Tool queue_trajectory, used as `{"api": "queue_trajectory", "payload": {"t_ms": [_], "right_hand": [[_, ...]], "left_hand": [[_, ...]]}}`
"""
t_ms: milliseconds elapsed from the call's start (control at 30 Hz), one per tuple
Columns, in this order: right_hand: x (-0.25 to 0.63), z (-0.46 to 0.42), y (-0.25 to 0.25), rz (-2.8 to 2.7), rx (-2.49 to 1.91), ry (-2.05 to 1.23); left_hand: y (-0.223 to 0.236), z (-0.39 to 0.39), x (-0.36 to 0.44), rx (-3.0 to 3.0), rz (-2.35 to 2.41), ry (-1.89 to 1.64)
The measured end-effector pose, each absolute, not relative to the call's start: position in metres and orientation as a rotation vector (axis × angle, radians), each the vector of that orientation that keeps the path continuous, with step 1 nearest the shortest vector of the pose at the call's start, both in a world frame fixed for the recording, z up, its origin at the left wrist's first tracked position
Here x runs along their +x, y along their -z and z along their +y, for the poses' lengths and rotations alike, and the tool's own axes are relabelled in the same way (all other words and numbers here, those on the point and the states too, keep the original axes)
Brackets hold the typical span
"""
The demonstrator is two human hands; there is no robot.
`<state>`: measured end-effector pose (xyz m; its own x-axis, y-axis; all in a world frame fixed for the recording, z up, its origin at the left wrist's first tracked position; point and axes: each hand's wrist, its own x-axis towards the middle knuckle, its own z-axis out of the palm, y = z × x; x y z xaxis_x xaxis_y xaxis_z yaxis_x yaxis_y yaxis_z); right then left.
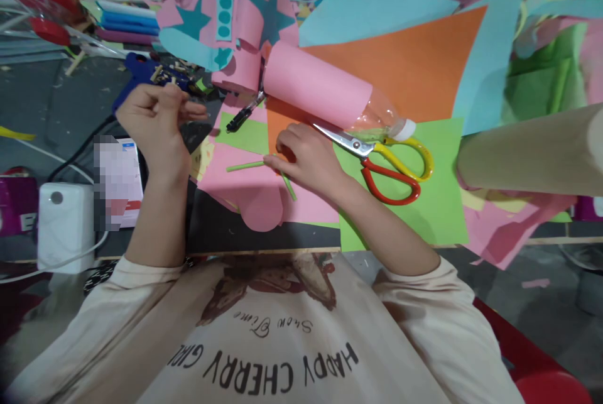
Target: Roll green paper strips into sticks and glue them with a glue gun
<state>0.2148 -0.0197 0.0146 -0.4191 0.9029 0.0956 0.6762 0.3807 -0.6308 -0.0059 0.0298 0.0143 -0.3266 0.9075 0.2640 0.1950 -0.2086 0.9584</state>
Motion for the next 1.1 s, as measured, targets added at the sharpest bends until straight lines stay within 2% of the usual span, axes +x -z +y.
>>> {"api": "queue_trajectory", "payload": {"t_ms": [200,333,433,600,833,1000,1100], "right_hand": [[0.213,-0.019,-0.012,-2.348,-1.162,-0.726],[0.216,-0.016,-0.005,-2.234,-1.292,-0.655],[0.218,-0.014,-0.001,-2.095,-1.391,-0.571],[0.219,-0.014,0.002,-2.025,-1.389,-0.564],[0.22,-0.013,-0.001,-2.03,-1.378,-0.579],[0.218,-0.014,-0.004,-2.115,-1.321,-0.605],[0.216,-0.016,-0.005,-2.149,-1.34,-0.638]], "left_hand": [[-0.033,0.018,-0.015,1.984,1.508,-0.999],[-0.055,0.013,-0.025,2.028,1.582,-0.837],[-0.067,0.003,-0.033,2.103,1.562,-0.522],[-0.061,-0.032,-0.033,1.95,1.746,-0.212],[-0.039,-0.063,-0.023,1.862,1.865,-0.146],[-0.036,-0.044,-0.025,1.813,1.86,-0.4],[-0.036,-0.022,-0.027,1.802,1.886,-0.41]]}}
